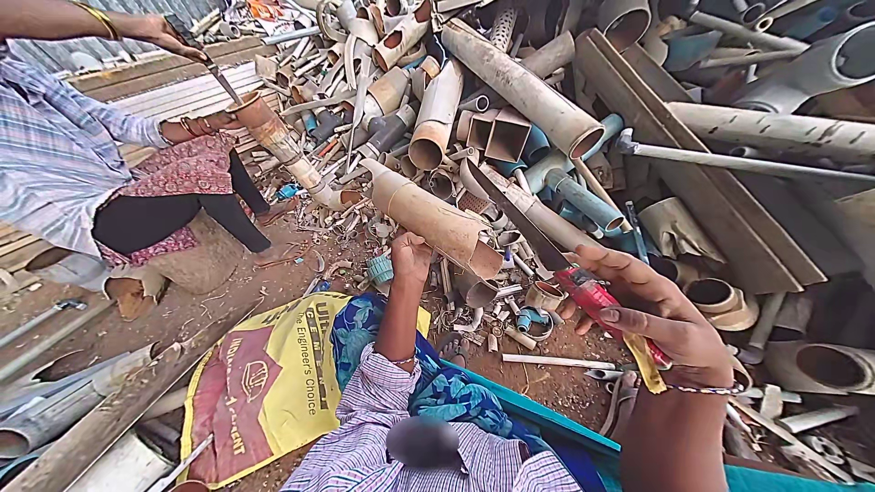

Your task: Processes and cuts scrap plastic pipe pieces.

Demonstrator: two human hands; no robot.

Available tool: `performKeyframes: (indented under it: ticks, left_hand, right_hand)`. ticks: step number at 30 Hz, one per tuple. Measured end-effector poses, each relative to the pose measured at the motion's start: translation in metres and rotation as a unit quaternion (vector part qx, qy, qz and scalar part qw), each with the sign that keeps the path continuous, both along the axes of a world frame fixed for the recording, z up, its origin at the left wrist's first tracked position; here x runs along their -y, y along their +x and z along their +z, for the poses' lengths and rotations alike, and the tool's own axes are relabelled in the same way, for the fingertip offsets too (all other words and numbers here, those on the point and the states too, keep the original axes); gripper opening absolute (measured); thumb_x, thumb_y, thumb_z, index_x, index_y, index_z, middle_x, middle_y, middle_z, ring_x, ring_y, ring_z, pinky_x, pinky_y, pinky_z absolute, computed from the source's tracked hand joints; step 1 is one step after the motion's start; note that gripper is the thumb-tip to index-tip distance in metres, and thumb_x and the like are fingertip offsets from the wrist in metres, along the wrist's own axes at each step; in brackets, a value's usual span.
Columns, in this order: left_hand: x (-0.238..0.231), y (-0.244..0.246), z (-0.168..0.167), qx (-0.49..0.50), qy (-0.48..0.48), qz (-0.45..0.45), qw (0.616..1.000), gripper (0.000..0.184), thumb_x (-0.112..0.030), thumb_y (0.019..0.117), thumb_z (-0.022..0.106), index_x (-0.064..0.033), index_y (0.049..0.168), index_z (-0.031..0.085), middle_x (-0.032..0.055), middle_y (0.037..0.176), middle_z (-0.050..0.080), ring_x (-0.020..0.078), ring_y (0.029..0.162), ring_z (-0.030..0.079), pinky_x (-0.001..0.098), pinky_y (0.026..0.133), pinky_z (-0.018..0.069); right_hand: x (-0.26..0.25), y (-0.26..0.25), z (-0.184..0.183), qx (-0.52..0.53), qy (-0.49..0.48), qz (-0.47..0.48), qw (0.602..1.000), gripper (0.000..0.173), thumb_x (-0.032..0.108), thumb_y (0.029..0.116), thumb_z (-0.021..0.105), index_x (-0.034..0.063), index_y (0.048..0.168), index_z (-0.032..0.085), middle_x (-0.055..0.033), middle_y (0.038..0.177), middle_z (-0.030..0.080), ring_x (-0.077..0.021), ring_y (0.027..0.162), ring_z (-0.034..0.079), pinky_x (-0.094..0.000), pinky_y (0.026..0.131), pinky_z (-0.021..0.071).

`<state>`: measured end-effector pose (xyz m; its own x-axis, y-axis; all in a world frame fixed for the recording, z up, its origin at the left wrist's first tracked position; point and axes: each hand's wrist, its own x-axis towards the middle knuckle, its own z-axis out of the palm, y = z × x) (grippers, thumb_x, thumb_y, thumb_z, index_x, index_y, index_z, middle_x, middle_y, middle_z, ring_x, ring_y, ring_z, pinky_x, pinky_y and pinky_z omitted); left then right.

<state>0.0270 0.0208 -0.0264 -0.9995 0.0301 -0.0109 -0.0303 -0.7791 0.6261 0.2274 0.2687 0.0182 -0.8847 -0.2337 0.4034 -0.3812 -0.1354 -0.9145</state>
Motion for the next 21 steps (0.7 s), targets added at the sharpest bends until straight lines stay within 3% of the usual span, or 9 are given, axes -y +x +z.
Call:
performKeyframes:
  ticks: [3,7,9,13,14,16,21]
  left_hand:
    - [0.001,-0.001,0.002,-0.006,0.023,-0.001,1.0,0.025,-0.006,0.0943,0.035,-0.0085,0.112,0.053,0.0084,0.099,0.067,0.0181,0.088,0.069,0.0377,0.079,0.0581]
    - [0.004,-0.005,0.002,-0.012,0.055,-0.02,0.998,0.043,-0.037,0.109,0.024,-0.0126,0.137,0.046,0.0096,0.126,0.062,0.0207,0.114,0.064,0.0433,0.095,0.054]
    - [0.005,-0.006,0.004,-0.011,0.074,-0.013,0.997,0.048,-0.043,0.1097,0.022,-0.014,0.139,0.047,0.0089,0.128,0.063,0.0208,0.116,0.064,0.0444,0.096,0.0543]
    - [0.012,-0.008,0.006,0.001,0.07,0.001,0.998,0.047,-0.042,0.1106,0.021,-0.0144,0.138,0.048,0.0081,0.128,0.063,0.0203,0.117,0.063,0.0444,0.097,0.0535]
    - [0.013,-0.008,0.009,0.009,0.063,0.012,0.998,0.044,-0.039,0.1119,0.022,-0.014,0.136,0.048,0.0076,0.125,0.064,0.0195,0.115,0.064,0.0428,0.096,0.0541]
    - [0.016,-0.008,0.011,0.019,0.054,0.029,0.998,0.04,-0.036,0.1133,0.025,-0.0136,0.134,0.049,0.0068,0.12,0.065,0.0182,0.112,0.065,0.0408,0.095,0.055]
    - [0.019,-0.008,0.013,0.012,0.083,0.036,0.996,0.041,-0.039,0.1127,0.029,-0.0112,0.129,0.054,0.0077,0.11,0.068,0.0189,0.102,0.069,0.0416,0.088,0.0588]
  right_hand:
    - [0.0,0.0,0.0,0.002,0.003,-0.003,1.0,0.053,0.022,0.0956,0.066,0.0257,0.147,0.055,-0.001,0.133,0.065,-0.0115,0.096,0.073,-0.0244,0.07,0.0638]
    - [-0.002,0.001,-0.001,0.002,0.009,0.012,1.0,0.053,0.021,0.0963,0.065,0.0266,0.148,0.054,-0.0003,0.137,0.063,-0.0109,0.097,0.072,-0.0241,0.07,0.0633]
    - [-0.005,0.003,0.0,0.004,0.035,0.022,0.999,0.053,0.024,0.0973,0.064,0.0279,0.149,0.052,-0.0009,0.135,0.064,-0.0107,0.097,0.071,-0.0232,0.07,0.0627]
    - [-0.013,0.008,0.002,-0.015,0.138,0.034,0.99,0.057,0.033,0.0994,0.062,0.0259,0.154,0.046,-0.0015,0.126,0.068,-0.0076,0.095,0.07,-0.0199,0.073,0.0608]
    - [-0.016,0.011,0.003,-0.032,0.172,0.036,0.984,0.056,0.034,0.1006,0.06,0.0231,0.154,0.047,-0.0003,0.129,0.066,-0.0054,0.096,0.069,-0.0184,0.075,0.0598]
    - [-0.023,0.015,0.005,-0.074,0.222,0.044,0.971,0.044,0.033,0.103,0.057,0.0172,0.144,0.056,-0.0003,0.143,0.058,-0.0008,0.102,0.065,-0.0161,0.08,0.0574]
    - [-0.03,0.017,0.007,-0.081,0.226,0.08,0.967,0.024,0.027,0.104,0.057,0.0152,0.122,0.068,0.0023,0.139,0.062,-0.0002,0.106,0.066,-0.0168,0.084,0.0577]
